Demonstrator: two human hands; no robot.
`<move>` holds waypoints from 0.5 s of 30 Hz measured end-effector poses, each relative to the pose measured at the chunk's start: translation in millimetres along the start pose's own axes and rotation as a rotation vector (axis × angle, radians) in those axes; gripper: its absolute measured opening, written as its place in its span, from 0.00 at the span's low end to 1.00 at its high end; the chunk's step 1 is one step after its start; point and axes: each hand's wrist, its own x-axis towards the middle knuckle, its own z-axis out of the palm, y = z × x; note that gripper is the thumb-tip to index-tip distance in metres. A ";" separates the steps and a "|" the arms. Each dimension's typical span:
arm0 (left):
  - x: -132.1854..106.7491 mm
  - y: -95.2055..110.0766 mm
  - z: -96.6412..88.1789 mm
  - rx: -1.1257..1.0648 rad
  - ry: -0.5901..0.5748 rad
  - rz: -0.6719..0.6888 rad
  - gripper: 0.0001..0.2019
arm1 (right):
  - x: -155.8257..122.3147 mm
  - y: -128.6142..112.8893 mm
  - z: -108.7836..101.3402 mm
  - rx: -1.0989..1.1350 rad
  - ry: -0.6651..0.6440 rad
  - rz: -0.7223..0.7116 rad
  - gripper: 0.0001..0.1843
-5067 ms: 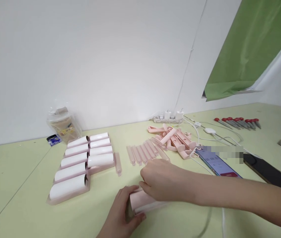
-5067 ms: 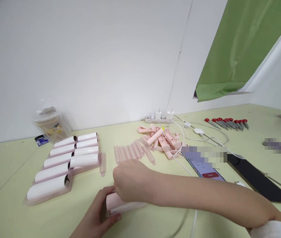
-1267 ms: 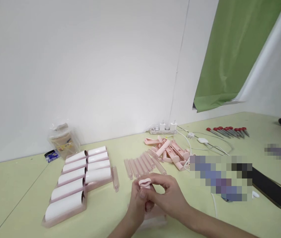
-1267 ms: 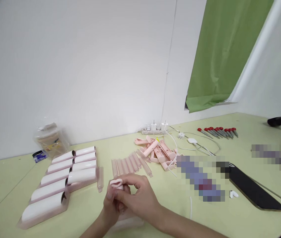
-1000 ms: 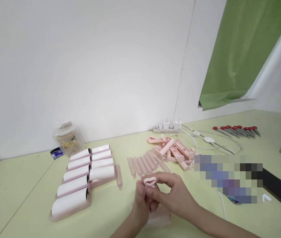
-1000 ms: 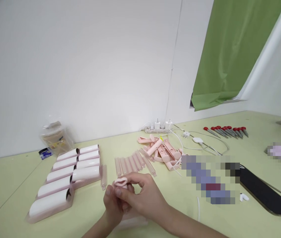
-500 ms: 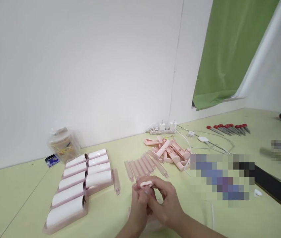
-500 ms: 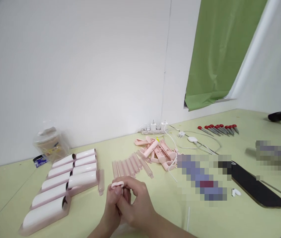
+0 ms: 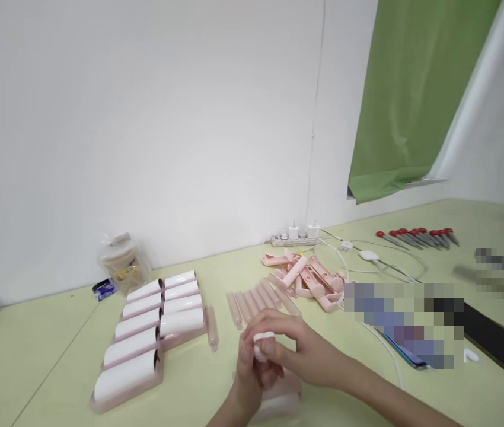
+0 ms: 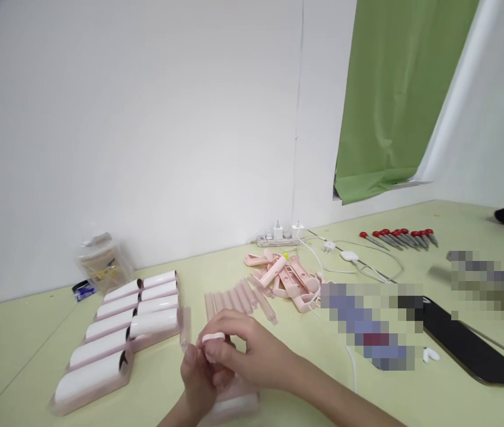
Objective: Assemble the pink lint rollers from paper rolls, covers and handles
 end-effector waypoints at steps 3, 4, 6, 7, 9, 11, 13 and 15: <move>1.8 -6.4 -1.0 -0.011 -0.003 0.032 0.31 | 6.1 -1.7 -4.5 -0.079 -0.032 -0.036 0.09; 2.1 -8.3 -1.8 -0.014 -0.003 0.050 0.30 | 7.3 -2.1 -4.0 -0.086 -0.029 -0.046 0.09; 1.3 -10.6 -4.3 -0.025 0.011 0.065 0.28 | 8.7 -2.4 -1.7 -0.073 -0.013 -0.072 0.10; 0.1 -10.9 -5.9 -0.031 0.026 0.050 0.26 | 9.1 -2.2 -0.3 -0.062 -0.008 -0.087 0.11; -3.7 -9.2 -8.9 -0.037 0.060 -0.028 0.23 | 9.9 -0.9 2.0 -0.057 0.001 -0.111 0.12; -7.7 -5.8 -10.3 -0.039 0.085 -0.127 0.21 | 10.8 1.7 3.9 -0.062 0.020 -0.119 0.12; -10.4 -2.4 -9.7 -0.055 0.096 -0.180 0.21 | 11.7 5.0 6.0 -0.056 0.045 -0.118 0.12; -11.1 -0.7 -8.1 -0.080 0.103 -0.191 0.20 | 12.1 8.1 9.0 -0.038 0.058 -0.117 0.11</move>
